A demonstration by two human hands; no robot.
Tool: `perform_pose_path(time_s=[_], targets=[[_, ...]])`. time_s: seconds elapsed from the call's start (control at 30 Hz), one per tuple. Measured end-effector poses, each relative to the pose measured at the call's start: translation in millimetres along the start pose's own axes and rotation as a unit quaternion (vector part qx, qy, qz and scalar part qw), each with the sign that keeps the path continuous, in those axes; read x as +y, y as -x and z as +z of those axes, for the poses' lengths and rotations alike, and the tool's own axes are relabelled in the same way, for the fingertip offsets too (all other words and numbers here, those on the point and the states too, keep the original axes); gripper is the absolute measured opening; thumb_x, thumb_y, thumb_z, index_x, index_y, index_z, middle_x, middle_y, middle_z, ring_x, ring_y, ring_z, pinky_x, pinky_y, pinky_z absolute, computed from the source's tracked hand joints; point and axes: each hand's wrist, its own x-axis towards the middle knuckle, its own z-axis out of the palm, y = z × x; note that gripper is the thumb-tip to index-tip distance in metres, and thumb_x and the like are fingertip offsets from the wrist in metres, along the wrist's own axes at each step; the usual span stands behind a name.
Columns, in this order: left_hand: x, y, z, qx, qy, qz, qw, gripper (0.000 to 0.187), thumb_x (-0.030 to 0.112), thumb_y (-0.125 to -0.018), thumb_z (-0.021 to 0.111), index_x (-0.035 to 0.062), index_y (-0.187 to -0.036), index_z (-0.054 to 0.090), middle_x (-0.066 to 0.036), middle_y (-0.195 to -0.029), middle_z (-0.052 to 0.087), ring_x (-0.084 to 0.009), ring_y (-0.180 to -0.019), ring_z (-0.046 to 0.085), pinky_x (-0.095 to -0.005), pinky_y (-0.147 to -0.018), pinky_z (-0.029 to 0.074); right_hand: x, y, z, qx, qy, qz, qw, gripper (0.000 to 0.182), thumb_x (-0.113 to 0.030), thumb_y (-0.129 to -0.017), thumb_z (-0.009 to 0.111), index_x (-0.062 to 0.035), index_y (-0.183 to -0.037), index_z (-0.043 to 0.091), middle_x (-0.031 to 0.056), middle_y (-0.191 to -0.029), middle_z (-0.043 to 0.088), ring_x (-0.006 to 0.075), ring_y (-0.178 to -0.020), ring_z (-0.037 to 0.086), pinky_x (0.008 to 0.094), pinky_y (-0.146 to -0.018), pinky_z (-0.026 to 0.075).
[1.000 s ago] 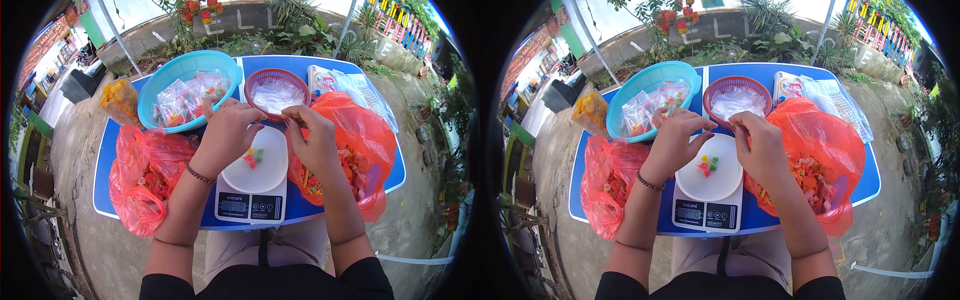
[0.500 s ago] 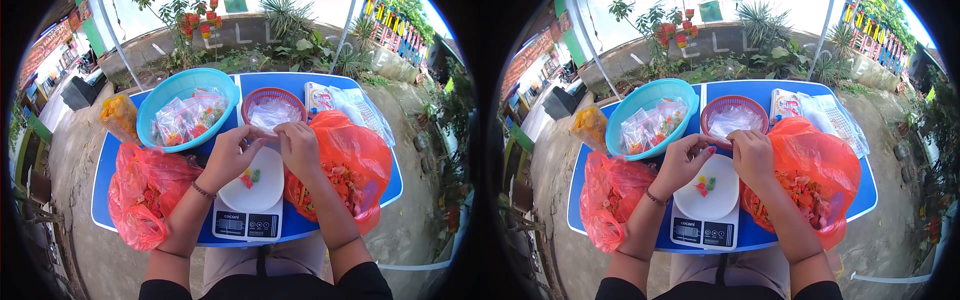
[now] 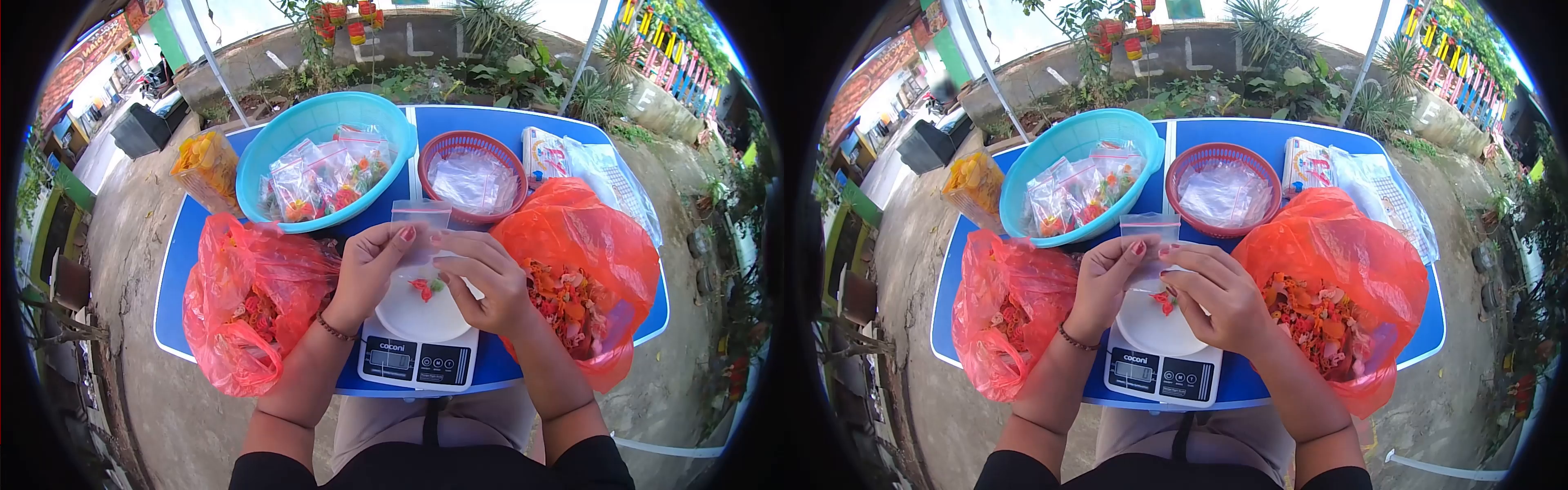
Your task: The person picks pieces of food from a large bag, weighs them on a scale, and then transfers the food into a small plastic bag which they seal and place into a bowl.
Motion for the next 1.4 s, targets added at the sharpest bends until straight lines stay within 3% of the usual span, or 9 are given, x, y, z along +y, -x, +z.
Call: perform_pose_path(time_s=[0.13,0.23,0.33,0.53,0.63,0.73,0.87,1.13,1.4], targets=[[-10,7,1,0.034,-0.172,0.111,0.978,0.017,0.007,-0.100,0.068,-0.0032,-0.112,0.073,-0.012,-0.102,0.078,-0.0147,-0.090,0.074,-0.0270,-0.081,0.058,0,7,0,0.068,0.063,0.016,0.996,0.030,0.004,-0.077,0.075,-0.0032,-0.106,0.070,0.0115,-0.106,0.069,0.0293,-0.094,0.065,0.0364,-0.080,0.052],[1,11,5,0.027,-0.339,0.195,0.920,0.012,0.007,-0.090,0.078,0.0020,-0.101,0.076,-0.009,-0.092,0.078,-0.0151,-0.083,0.075,-0.0271,-0.072,0.057,-8,7,5,0.096,0.087,0.059,0.990,0.033,0.004,-0.076,0.077,-0.0055,-0.107,0.071,0.0091,-0.104,0.068,0.0261,-0.087,0.060,0.0346,-0.074,0.047],[-4,12,5,0.052,-0.425,0.293,0.855,0.018,0.003,-0.081,0.081,0.0060,-0.098,0.076,-0.010,-0.087,0.076,-0.0217,-0.078,0.074,-0.0311,-0.069,0.056,-4,11,7,0.088,0.082,0.050,0.991,0.034,0.003,-0.076,0.078,-0.0066,-0.108,0.071,0.0082,-0.103,0.067,0.0258,-0.087,0.058,0.0353,-0.074,0.046],[4,8,1,0.025,-0.467,0.383,0.797,0.025,-0.005,-0.073,0.082,0.0064,-0.093,0.073,-0.008,-0.088,0.075,-0.0235,-0.075,0.072,-0.0310,-0.067,0.055,-7,10,7,0.093,0.077,0.055,0.991,0.031,0.002,-0.076,0.080,-0.0067,-0.105,0.071,0.0076,-0.102,0.067,0.0256,-0.086,0.058,0.0353,-0.075,0.046],[0,10,-2,0.013,-0.481,0.359,0.799,0.031,0.002,-0.073,0.080,0.0115,-0.102,0.073,-0.004,-0.092,0.074,-0.0258,-0.085,0.072,-0.0362,-0.074,0.057,-4,13,7,0.080,0.085,0.043,0.992,0.027,0.003,-0.077,0.078,-0.0070,-0.101,0.072,0.0067,-0.101,0.068,0.0248,-0.086,0.058,0.0346,-0.074,0.047],[9,9,12,0.022,-0.496,0.371,0.784,0.037,0.005,-0.074,0.079,0.0127,-0.109,0.072,-0.001,-0.099,0.075,-0.0227,-0.094,0.071,-0.0402,-0.090,0.054,-5,14,6,0.071,0.107,0.036,0.991,0.023,0.003,-0.078,0.077,-0.0073,-0.098,0.073,0.0058,-0.101,0.069,0.0238,-0.086,0.057,0.0342,-0.072,0.047],[-1,9,7,-0.002,-0.536,0.409,0.739,0.038,0.006,-0.076,0.077,0.0156,-0.112,0.073,0.001,-0.107,0.076,-0.0156,-0.096,0.070,-0.0457,-0.108,0.042,-6,15,8,0.067,0.102,0.014,0.992,0.023,0.003,-0.078,0.077,-0.0073,-0.098,0.072,0.0062,-0.099,0.069,0.0230,-0.082,0.057,0.0328,-0.070,0.047],[3,13,5,0.052,-0.509,0.427,0.745,0.023,0.008,-0.075,0.079,0.0187,-0.095,0.075,0.004,-0.090,0.076,-0.0128,-0.082,0.071,-0.0460,-0.109,0.042,-7,15,11,0.084,0.089,-0.020,0.992,0.031,0.010,-0.075,0.075,-0.0058,-0.101,0.069,0.0082,-0.095,0.069,0.0234,-0.080,0.061,0.0322,-0.069,0.047],[2,15,7,0.062,-0.521,0.437,0.731,0.022,0.012,-0.075,0.081,0.0183,-0.095,0.075,0.002,-0.090,0.075,-0.0127,-0.086,0.072,-0.0460,-0.110,0.041,-10,16,12,0.042,0.052,0.013,0.998,0.030,-0.002,-0.071,0.079,-0.0076,-0.099,0.069,0.0077,-0.102,0.069,0.0265,-0.086,0.063,0.0374,-0.076,0.049]])
